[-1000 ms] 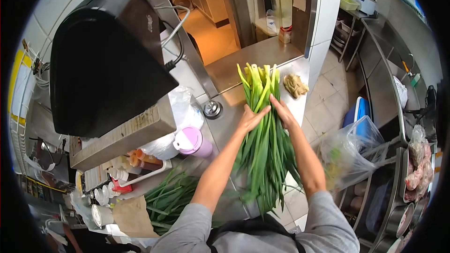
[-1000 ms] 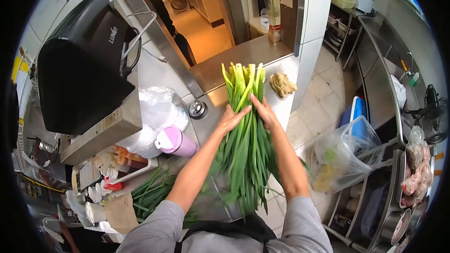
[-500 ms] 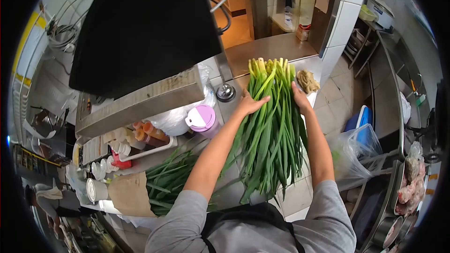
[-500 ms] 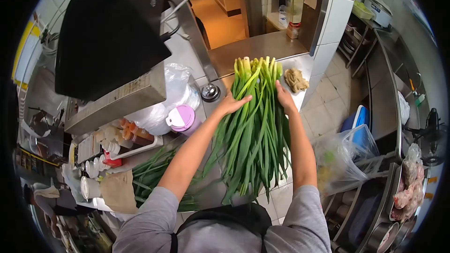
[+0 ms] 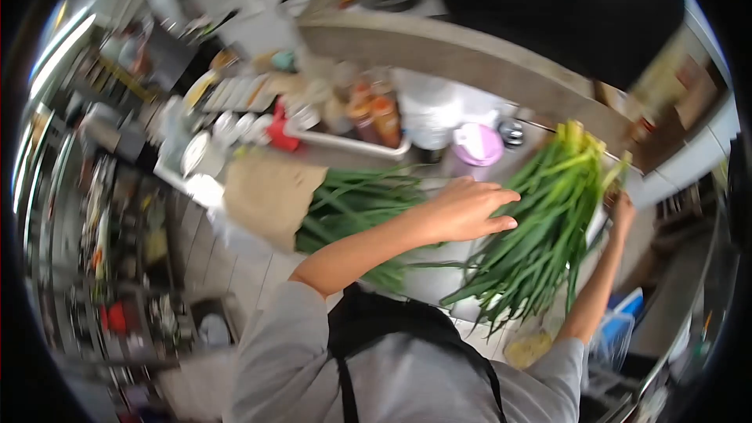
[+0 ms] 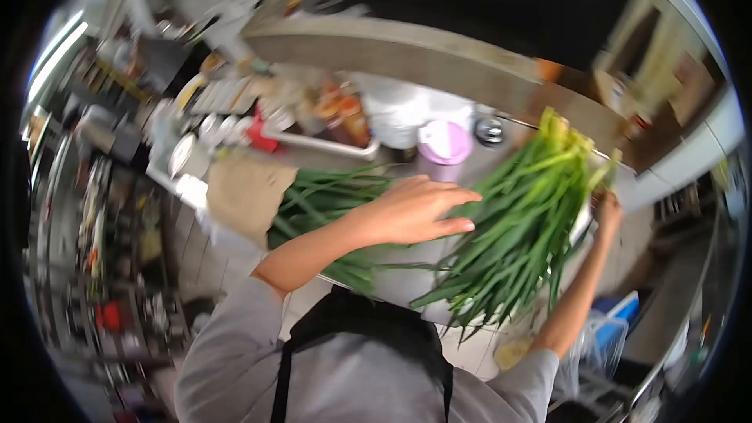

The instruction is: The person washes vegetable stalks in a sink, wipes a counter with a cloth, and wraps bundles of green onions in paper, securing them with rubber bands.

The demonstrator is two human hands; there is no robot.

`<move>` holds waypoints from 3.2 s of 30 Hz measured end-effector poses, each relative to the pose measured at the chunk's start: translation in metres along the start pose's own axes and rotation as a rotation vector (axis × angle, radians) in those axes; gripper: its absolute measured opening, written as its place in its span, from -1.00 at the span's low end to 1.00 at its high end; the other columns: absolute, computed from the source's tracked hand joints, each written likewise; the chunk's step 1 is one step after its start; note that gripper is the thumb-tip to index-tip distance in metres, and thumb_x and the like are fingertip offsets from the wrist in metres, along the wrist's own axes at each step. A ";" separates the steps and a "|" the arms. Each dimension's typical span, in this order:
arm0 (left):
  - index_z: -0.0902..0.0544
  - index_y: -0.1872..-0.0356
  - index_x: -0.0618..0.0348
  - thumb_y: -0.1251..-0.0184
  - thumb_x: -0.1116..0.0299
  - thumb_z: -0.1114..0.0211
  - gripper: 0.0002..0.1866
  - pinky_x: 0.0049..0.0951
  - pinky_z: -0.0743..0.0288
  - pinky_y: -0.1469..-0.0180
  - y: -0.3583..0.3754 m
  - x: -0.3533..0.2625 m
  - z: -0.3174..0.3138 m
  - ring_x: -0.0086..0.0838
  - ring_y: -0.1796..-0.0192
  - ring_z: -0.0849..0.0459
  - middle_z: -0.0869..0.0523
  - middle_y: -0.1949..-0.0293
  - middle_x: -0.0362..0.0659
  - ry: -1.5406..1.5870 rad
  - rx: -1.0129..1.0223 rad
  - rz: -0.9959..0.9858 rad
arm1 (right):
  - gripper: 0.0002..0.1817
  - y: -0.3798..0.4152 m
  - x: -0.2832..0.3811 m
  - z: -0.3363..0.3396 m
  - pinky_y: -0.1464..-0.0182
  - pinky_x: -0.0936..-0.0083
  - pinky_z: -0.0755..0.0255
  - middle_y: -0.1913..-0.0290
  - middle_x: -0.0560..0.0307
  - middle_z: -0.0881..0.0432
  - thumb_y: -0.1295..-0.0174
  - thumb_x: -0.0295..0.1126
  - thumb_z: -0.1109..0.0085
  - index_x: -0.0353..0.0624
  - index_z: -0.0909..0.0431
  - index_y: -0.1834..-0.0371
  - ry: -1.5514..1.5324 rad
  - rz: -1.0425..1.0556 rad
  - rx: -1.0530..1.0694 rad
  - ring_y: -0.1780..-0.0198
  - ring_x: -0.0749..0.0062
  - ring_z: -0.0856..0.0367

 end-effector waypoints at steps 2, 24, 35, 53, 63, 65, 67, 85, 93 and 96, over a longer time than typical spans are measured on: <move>-0.62 0.21 0.13 -0.19 0.15 -0.23 -0.71 -0.30 -0.45 0.09 0.067 0.018 0.042 -0.25 0.18 -0.61 -0.66 0.21 -0.17 -0.047 -0.452 0.019 | -0.76 0.003 0.015 0.006 0.57 0.67 -0.29 0.48 0.25 -0.54 -0.31 -0.26 0.03 -0.16 -0.52 0.13 -0.264 0.038 0.045 0.60 0.61 -0.43; -0.62 0.45 0.15 0.03 0.45 -0.27 -0.92 -0.36 -0.47 0.43 0.309 0.174 0.054 -0.26 0.49 -0.63 -0.63 0.49 -0.08 -0.301 -0.948 0.655 | -0.66 0.483 0.229 -0.298 0.27 0.23 -0.35 0.37 -0.12 -0.46 -0.11 -0.50 -0.07 -0.23 -0.51 0.00 0.462 0.924 1.144 0.35 -0.03 -0.47; -0.62 0.41 0.22 -0.04 0.43 -0.31 -0.89 -0.39 -0.49 0.42 0.325 0.183 0.068 -0.26 0.41 -0.64 -0.64 0.44 -0.08 -0.147 -1.017 0.455 | -0.65 0.553 0.238 -0.429 -0.01 0.21 -0.31 0.14 -0.13 -0.46 -0.02 -0.50 -0.15 -0.27 -0.48 0.07 0.262 1.087 1.196 0.03 -0.06 -0.42; -0.38 -0.16 0.34 -0.42 0.00 0.17 -0.42 -0.40 -0.20 -0.23 0.439 0.403 0.106 -0.23 -0.17 -0.44 -0.52 -0.07 0.09 0.498 -1.084 0.653 | -0.85 0.526 0.203 -0.436 0.25 0.28 -0.42 0.38 -0.09 -0.60 0.06 -0.51 -0.16 -0.30 -0.60 0.39 0.325 0.813 0.879 0.31 -0.01 -0.57; -0.06 -0.35 0.23 -0.42 0.03 0.10 -0.36 -0.40 -0.18 -0.25 0.449 0.408 0.107 -0.27 -0.22 -0.39 -0.41 -0.17 0.10 0.522 -1.147 0.665 | -0.83 0.532 0.211 -0.455 0.26 0.35 -0.43 0.37 -0.16 -0.58 0.07 -0.55 -0.14 -0.36 -0.58 0.36 0.294 0.810 0.884 0.35 0.01 -0.58; -0.09 -0.35 0.21 -0.42 0.05 0.09 -0.39 -0.41 -0.16 -0.26 0.447 0.410 0.105 -0.31 -0.22 -0.38 -0.40 -0.18 0.07 0.515 -1.131 0.651 | -0.81 0.527 0.209 -0.454 0.25 0.39 -0.43 0.38 -0.13 -0.59 0.07 -0.55 -0.16 -0.35 -0.58 0.34 0.303 0.734 0.911 0.36 0.08 -0.59; -0.15 -0.31 0.25 -0.40 0.01 0.09 -0.38 -0.33 -0.21 -0.24 0.443 0.407 0.104 -0.18 -0.23 -0.38 -0.36 -0.22 0.12 0.481 -1.072 0.637 | -0.82 0.531 0.207 -0.455 0.25 0.40 -0.43 0.37 -0.13 -0.60 0.06 -0.56 -0.15 -0.35 -0.58 0.34 0.296 0.725 0.920 0.35 0.08 -0.59; -0.12 -0.37 -0.10 0.35 -0.45 -0.22 0.15 0.12 0.18 -0.35 0.390 0.312 0.109 -0.03 -0.43 0.10 -0.07 -0.39 -0.09 -0.484 -0.283 0.159 | -0.01 0.589 0.245 -0.451 -0.11 0.14 -0.24 -0.16 -0.13 -0.35 0.33 0.10 -0.41 -0.17 -0.31 -0.23 0.526 1.166 0.494 -0.13 0.06 -0.33; -0.18 -0.33 -0.01 0.43 -0.43 -0.25 0.17 -0.02 0.11 -0.34 0.370 0.322 0.122 -0.08 -0.32 -0.13 -0.36 -0.19 -0.07 -0.411 -0.252 0.085 | 0.06 0.593 0.212 -0.480 -0.18 0.14 -0.14 -0.06 -0.10 -0.46 0.32 0.18 -0.34 -0.21 -0.21 -0.28 0.591 1.110 0.735 -0.08 0.09 -0.42; -0.30 -0.26 0.01 0.41 -0.37 -0.29 0.08 -0.11 -0.01 -0.28 0.369 0.320 0.125 -0.16 -0.15 -0.31 -0.47 0.00 -0.12 -0.427 -0.316 0.078 | 0.00 0.589 0.217 -0.481 -0.05 0.23 -0.22 0.13 0.02 -0.56 0.33 0.16 -0.34 -0.21 -0.31 -0.21 0.572 1.101 0.702 0.06 0.24 -0.49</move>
Point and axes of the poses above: each hand's wrist, its own y-axis away from the middle knuckle, its own z-axis out of the back of the hand, x = y × z, the point moved 7 cm from there along -y, towards the middle knuckle
